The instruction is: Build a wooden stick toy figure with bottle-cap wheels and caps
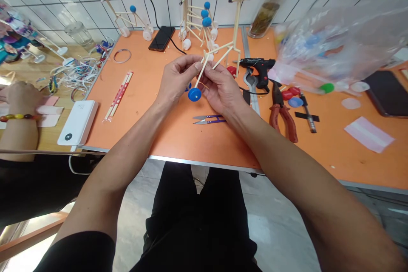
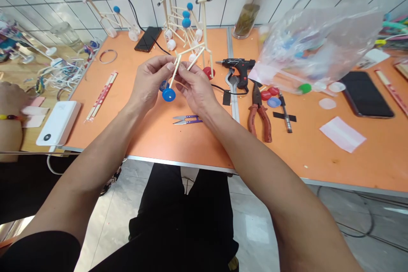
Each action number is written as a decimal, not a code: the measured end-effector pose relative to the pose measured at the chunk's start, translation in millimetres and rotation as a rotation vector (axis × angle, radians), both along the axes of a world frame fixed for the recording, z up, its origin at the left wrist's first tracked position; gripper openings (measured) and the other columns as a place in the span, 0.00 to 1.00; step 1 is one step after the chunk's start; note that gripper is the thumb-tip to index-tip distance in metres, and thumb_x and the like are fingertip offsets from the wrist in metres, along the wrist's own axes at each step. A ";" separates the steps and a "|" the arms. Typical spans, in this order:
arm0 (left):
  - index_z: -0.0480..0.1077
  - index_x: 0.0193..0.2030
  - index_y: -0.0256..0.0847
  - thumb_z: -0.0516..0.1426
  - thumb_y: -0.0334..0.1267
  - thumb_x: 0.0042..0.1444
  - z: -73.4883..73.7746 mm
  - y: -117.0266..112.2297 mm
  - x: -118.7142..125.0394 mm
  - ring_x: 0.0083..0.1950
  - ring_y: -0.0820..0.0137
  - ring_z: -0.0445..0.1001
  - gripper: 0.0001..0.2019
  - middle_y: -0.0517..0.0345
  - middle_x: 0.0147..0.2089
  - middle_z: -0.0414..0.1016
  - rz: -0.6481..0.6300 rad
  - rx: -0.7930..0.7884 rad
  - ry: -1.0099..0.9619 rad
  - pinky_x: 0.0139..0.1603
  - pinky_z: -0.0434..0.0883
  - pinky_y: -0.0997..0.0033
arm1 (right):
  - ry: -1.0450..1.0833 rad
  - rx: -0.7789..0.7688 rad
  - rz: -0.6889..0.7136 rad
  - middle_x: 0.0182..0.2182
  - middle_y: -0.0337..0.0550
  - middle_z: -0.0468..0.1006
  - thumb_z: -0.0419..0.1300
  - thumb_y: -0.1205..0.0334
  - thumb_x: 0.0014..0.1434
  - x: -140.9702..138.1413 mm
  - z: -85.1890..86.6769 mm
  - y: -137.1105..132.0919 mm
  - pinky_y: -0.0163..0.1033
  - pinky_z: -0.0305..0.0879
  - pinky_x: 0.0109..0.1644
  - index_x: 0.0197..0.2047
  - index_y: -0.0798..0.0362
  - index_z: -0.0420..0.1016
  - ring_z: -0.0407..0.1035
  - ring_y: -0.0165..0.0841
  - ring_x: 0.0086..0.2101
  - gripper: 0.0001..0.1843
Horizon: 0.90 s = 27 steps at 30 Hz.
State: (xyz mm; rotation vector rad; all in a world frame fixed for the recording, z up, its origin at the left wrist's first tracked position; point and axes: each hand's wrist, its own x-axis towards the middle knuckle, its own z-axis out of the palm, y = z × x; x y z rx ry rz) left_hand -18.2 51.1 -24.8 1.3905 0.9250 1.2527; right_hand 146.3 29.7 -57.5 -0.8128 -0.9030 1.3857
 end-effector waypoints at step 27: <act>0.86 0.39 0.46 0.83 0.50 0.58 -4.4 28.6 -31.4 0.45 0.54 0.91 0.16 0.51 0.40 0.89 -0.216 -0.462 -0.091 0.46 0.90 0.54 | -0.040 -0.156 0.405 0.39 0.44 0.89 0.87 0.52 0.64 14.3 14.2 -8.8 0.56 0.93 0.52 0.47 0.44 0.82 0.85 0.44 0.41 0.20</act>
